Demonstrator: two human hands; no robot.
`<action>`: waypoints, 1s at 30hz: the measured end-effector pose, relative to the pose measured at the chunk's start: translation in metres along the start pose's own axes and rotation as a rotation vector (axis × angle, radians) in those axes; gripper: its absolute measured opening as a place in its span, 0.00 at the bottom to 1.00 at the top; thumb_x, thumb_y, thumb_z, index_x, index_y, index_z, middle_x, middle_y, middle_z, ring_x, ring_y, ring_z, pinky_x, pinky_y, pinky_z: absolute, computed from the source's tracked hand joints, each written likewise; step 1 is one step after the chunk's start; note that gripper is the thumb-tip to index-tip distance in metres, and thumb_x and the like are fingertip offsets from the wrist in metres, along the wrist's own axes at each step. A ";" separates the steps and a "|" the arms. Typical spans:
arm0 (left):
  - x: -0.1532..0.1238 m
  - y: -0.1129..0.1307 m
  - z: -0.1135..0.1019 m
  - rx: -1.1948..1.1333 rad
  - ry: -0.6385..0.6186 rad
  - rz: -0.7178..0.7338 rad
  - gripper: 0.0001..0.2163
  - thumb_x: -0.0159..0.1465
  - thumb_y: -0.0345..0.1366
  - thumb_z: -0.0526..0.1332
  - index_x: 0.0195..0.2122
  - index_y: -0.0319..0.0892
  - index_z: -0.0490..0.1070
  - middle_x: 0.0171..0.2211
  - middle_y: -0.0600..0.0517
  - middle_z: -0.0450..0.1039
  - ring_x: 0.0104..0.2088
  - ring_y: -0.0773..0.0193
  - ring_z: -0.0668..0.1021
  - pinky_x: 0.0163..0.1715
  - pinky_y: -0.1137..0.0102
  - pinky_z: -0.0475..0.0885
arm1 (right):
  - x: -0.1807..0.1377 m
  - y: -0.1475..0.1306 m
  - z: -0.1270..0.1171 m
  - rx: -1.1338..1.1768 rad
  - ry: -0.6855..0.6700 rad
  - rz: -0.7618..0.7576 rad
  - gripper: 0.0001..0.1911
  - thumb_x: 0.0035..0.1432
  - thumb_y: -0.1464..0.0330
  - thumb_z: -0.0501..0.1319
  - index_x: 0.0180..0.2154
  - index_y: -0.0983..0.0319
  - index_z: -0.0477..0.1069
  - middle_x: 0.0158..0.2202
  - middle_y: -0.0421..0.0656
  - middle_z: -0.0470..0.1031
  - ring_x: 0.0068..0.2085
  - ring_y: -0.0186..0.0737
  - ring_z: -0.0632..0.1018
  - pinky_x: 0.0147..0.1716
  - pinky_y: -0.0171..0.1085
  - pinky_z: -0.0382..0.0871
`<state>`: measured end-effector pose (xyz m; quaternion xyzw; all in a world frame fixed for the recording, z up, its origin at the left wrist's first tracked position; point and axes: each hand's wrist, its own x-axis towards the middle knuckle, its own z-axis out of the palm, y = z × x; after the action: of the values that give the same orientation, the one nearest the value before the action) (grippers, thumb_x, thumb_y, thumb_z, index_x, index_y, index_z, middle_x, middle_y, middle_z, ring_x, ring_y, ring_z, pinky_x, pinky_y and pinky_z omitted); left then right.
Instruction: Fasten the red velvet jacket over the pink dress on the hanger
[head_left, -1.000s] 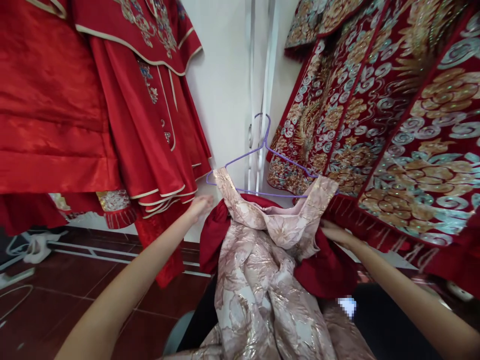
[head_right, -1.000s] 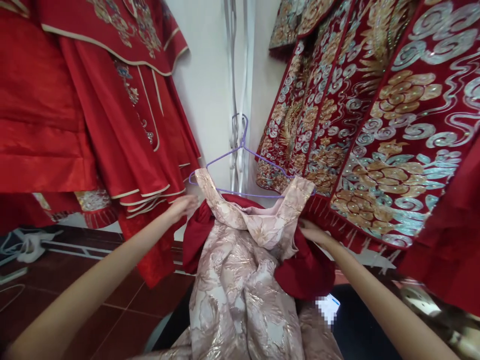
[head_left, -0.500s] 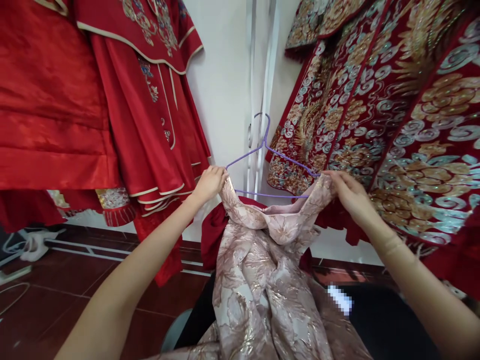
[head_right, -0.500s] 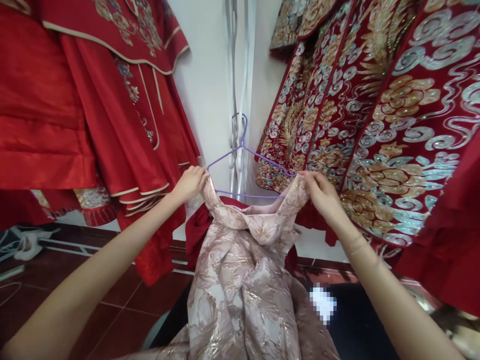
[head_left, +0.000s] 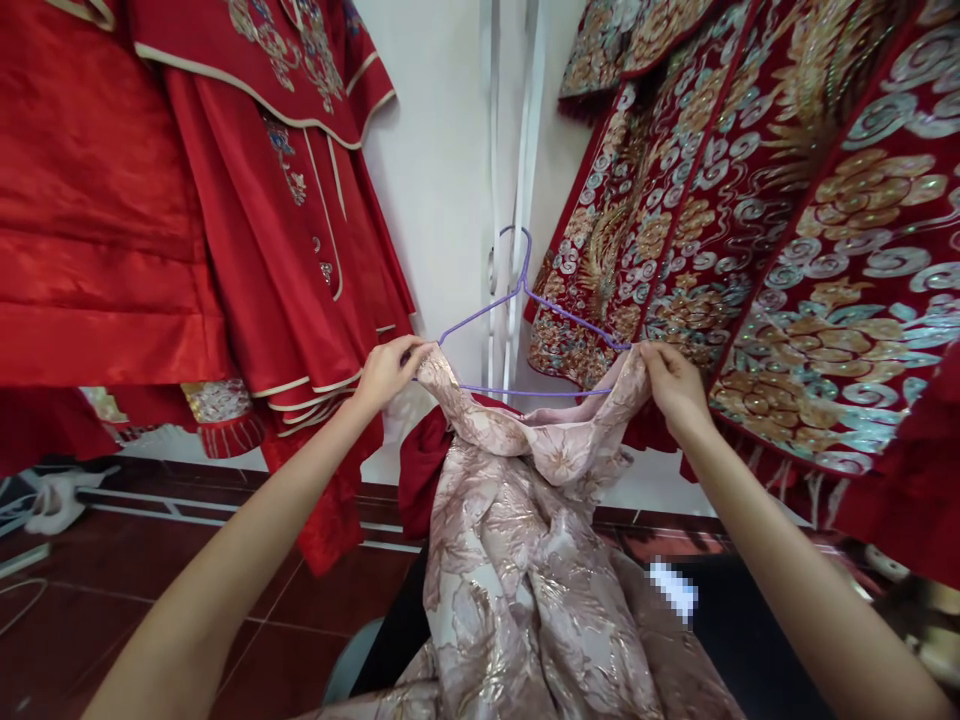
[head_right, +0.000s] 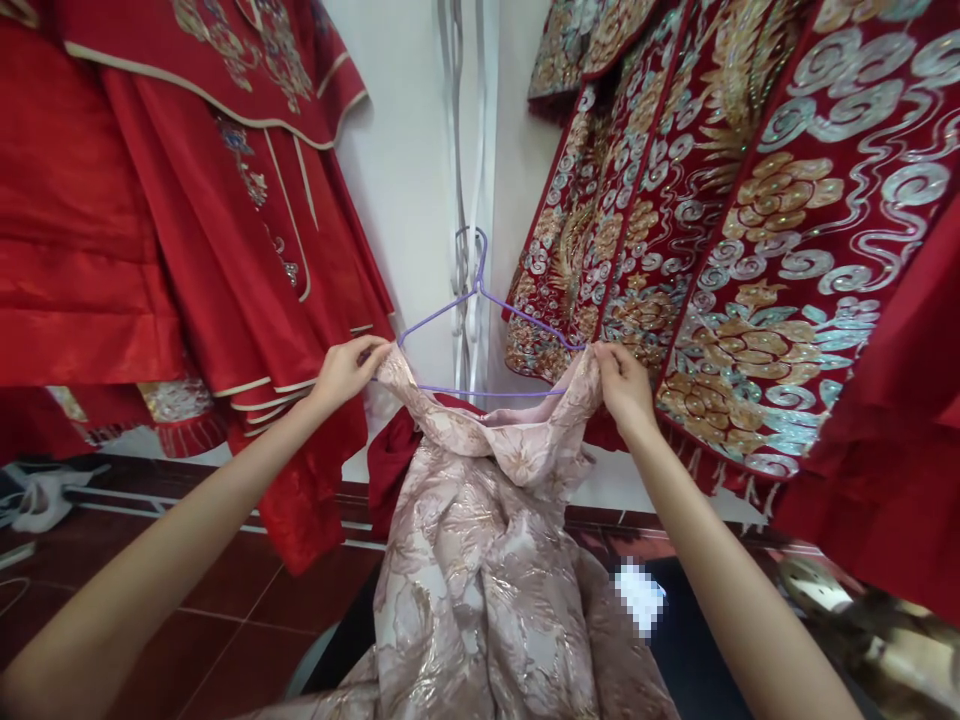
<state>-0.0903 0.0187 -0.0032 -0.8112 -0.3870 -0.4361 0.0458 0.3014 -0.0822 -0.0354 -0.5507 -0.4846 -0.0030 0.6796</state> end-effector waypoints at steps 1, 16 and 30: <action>-0.001 0.001 0.001 -0.057 0.010 -0.002 0.19 0.65 0.49 0.52 0.43 0.42 0.76 0.41 0.48 0.79 0.39 0.60 0.79 0.41 0.72 0.69 | 0.000 0.000 -0.001 0.011 -0.011 0.014 0.16 0.55 0.53 0.56 0.34 0.58 0.72 0.35 0.42 0.76 0.39 0.44 0.75 0.46 0.45 0.67; -0.023 0.007 0.031 -0.374 0.404 -0.328 0.18 0.63 0.46 0.56 0.42 0.37 0.78 0.41 0.47 0.80 0.42 0.58 0.81 0.43 0.69 0.75 | -0.006 0.009 0.002 -0.038 0.194 -0.011 0.19 0.57 0.54 0.54 0.37 0.60 0.74 0.37 0.44 0.78 0.40 0.45 0.76 0.44 0.44 0.68; -0.076 -0.026 0.052 -0.433 0.388 -0.546 0.19 0.59 0.48 0.60 0.38 0.37 0.78 0.37 0.46 0.81 0.39 0.55 0.81 0.40 0.67 0.75 | -0.037 0.017 0.003 0.051 0.191 0.086 0.19 0.55 0.54 0.56 0.38 0.61 0.75 0.37 0.45 0.78 0.40 0.44 0.77 0.44 0.43 0.70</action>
<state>-0.0964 0.0136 -0.0986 -0.5719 -0.4719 -0.6487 -0.1718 0.2895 -0.0929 -0.0726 -0.5507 -0.3934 -0.0141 0.7361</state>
